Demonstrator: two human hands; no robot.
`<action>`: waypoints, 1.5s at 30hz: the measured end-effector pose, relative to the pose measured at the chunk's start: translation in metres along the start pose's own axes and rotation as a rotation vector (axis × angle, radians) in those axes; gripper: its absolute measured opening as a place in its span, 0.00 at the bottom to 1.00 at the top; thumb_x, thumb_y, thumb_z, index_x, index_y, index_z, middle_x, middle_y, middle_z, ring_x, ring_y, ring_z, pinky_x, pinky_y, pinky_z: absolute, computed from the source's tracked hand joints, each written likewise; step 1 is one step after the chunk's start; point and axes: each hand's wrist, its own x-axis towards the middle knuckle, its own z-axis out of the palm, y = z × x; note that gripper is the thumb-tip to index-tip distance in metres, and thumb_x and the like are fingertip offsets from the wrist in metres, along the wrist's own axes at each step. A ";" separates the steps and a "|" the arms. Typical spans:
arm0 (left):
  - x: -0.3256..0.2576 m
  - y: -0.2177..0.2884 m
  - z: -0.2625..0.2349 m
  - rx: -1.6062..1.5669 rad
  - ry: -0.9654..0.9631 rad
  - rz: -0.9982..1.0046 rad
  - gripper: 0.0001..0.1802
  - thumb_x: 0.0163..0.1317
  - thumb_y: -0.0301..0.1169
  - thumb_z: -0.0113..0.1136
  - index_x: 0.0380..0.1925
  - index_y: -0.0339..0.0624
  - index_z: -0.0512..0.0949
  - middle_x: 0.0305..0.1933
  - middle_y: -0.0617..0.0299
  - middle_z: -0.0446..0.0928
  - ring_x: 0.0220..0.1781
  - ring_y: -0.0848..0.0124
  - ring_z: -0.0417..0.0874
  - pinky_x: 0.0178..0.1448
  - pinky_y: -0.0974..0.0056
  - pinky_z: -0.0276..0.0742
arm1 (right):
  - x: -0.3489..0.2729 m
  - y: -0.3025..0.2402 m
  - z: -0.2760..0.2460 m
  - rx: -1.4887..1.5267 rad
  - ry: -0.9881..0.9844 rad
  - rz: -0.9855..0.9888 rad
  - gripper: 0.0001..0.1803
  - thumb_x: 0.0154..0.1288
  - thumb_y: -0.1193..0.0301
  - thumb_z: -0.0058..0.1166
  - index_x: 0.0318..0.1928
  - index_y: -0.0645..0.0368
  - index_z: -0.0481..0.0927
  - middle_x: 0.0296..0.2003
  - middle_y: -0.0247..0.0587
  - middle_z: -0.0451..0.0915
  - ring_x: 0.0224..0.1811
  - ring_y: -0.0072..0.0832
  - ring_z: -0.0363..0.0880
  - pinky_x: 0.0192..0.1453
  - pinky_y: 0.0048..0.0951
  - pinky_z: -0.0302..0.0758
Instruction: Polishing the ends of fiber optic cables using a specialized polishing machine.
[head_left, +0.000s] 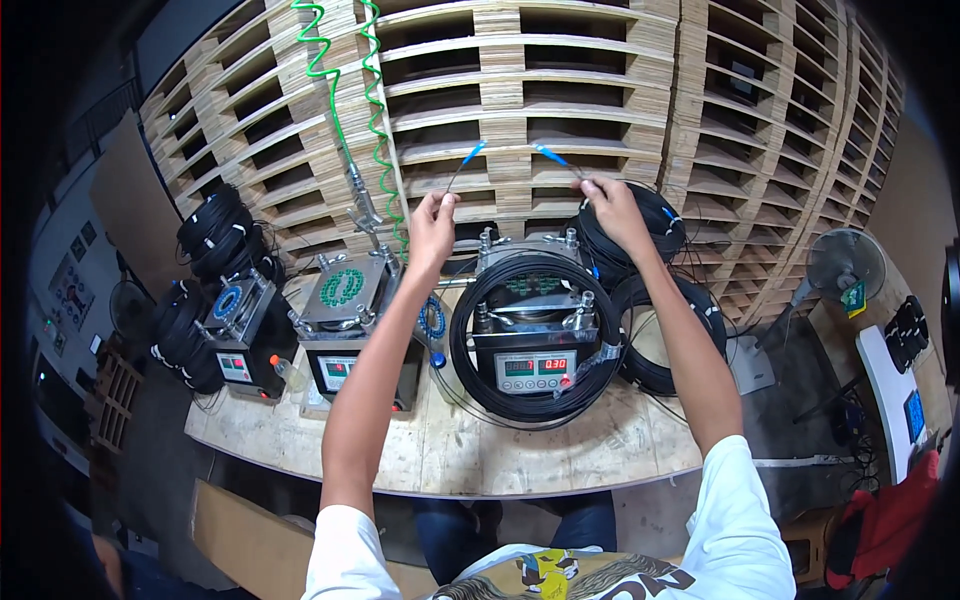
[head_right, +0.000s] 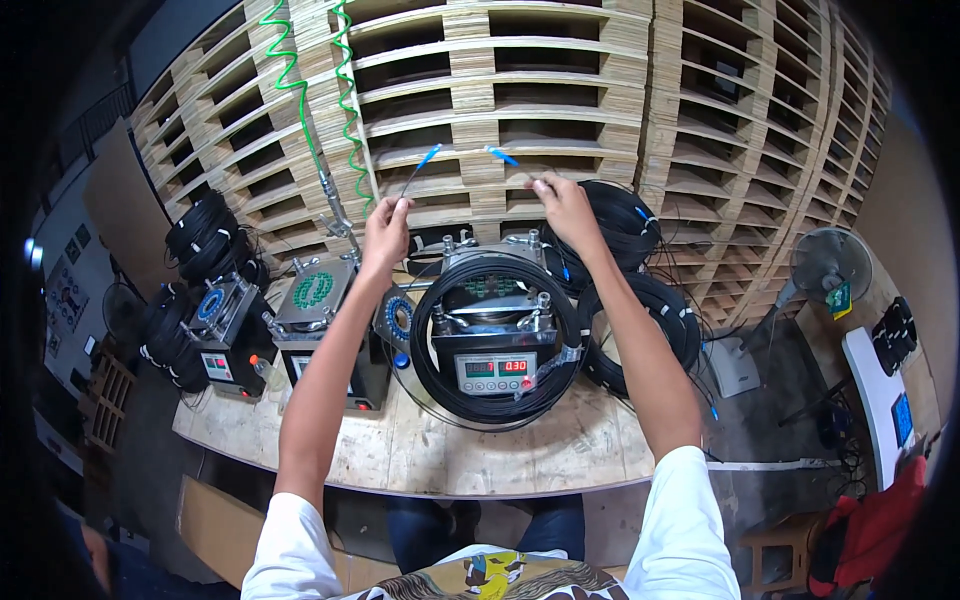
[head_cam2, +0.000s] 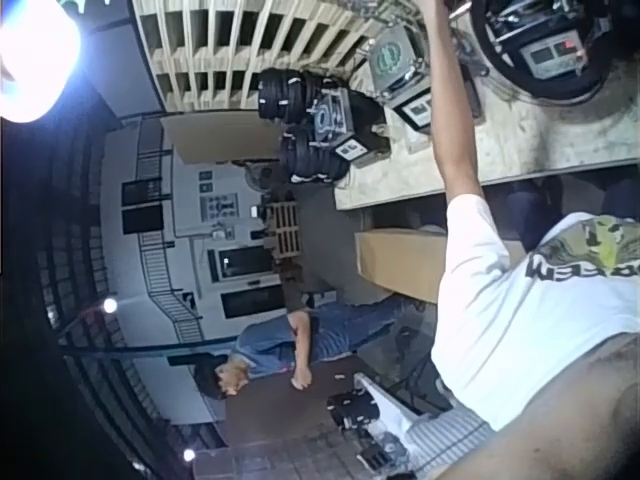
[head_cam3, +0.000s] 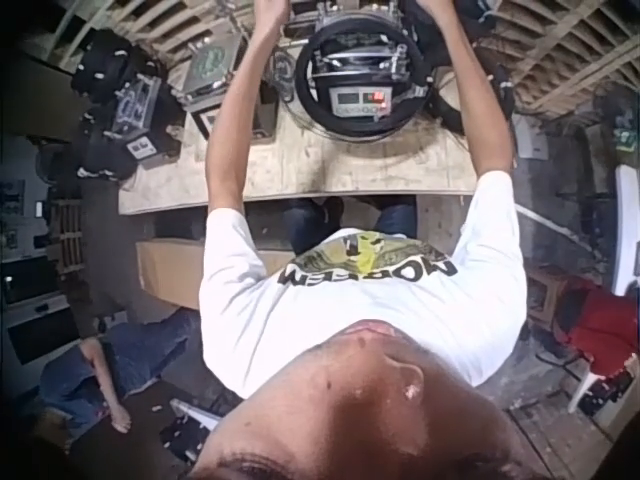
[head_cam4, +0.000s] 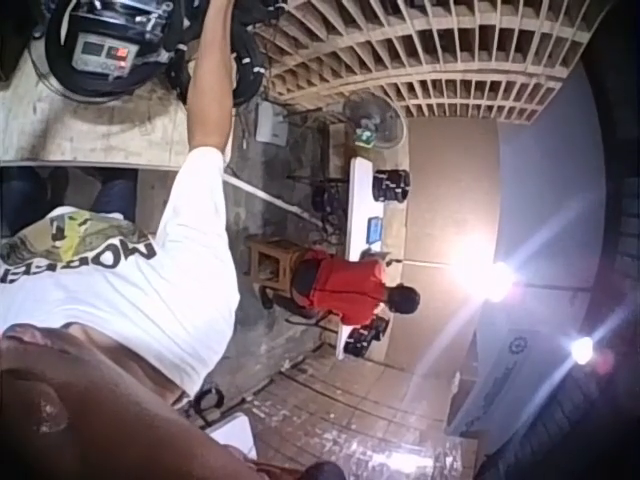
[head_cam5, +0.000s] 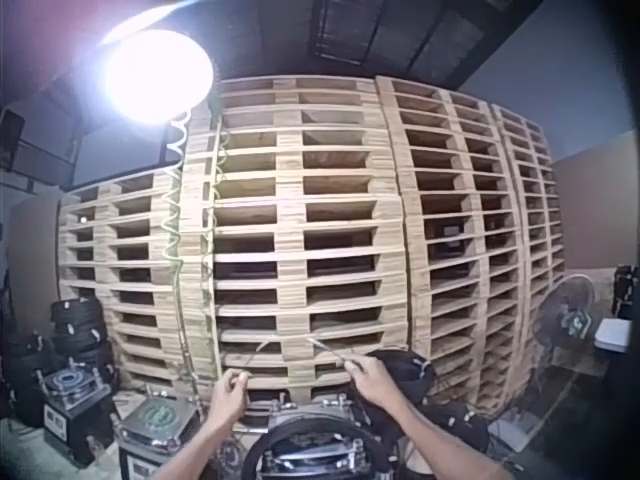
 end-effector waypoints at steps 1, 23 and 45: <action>-0.007 -0.006 -0.001 -0.054 0.050 0.054 0.15 0.77 0.40 0.52 0.44 0.40 0.80 0.23 0.70 0.70 0.19 0.81 0.64 0.24 0.69 0.59 | 0.004 -0.009 -0.002 -0.030 0.038 0.079 0.13 0.73 0.68 0.52 0.45 0.64 0.86 0.29 0.48 0.85 0.30 0.30 0.82 0.38 0.32 0.75; -0.079 -0.053 -0.013 0.250 0.077 0.238 0.11 0.75 0.31 0.50 0.42 0.33 0.76 0.28 0.60 0.76 0.29 0.72 0.77 0.36 0.61 0.75 | -0.092 0.007 -0.007 0.021 0.129 0.289 0.11 0.76 0.71 0.48 0.42 0.64 0.82 0.21 0.27 0.71 0.22 0.13 0.63 0.26 0.22 0.58; -0.263 -0.043 0.080 -0.506 -0.193 -0.226 0.08 0.77 0.34 0.54 0.41 0.41 0.74 0.31 0.70 0.70 0.32 0.82 0.69 0.38 0.73 0.67 | -0.216 -0.127 0.054 0.896 0.056 0.790 0.19 0.82 0.59 0.42 0.54 0.61 0.78 0.20 0.17 0.54 0.18 0.09 0.48 0.20 0.17 0.47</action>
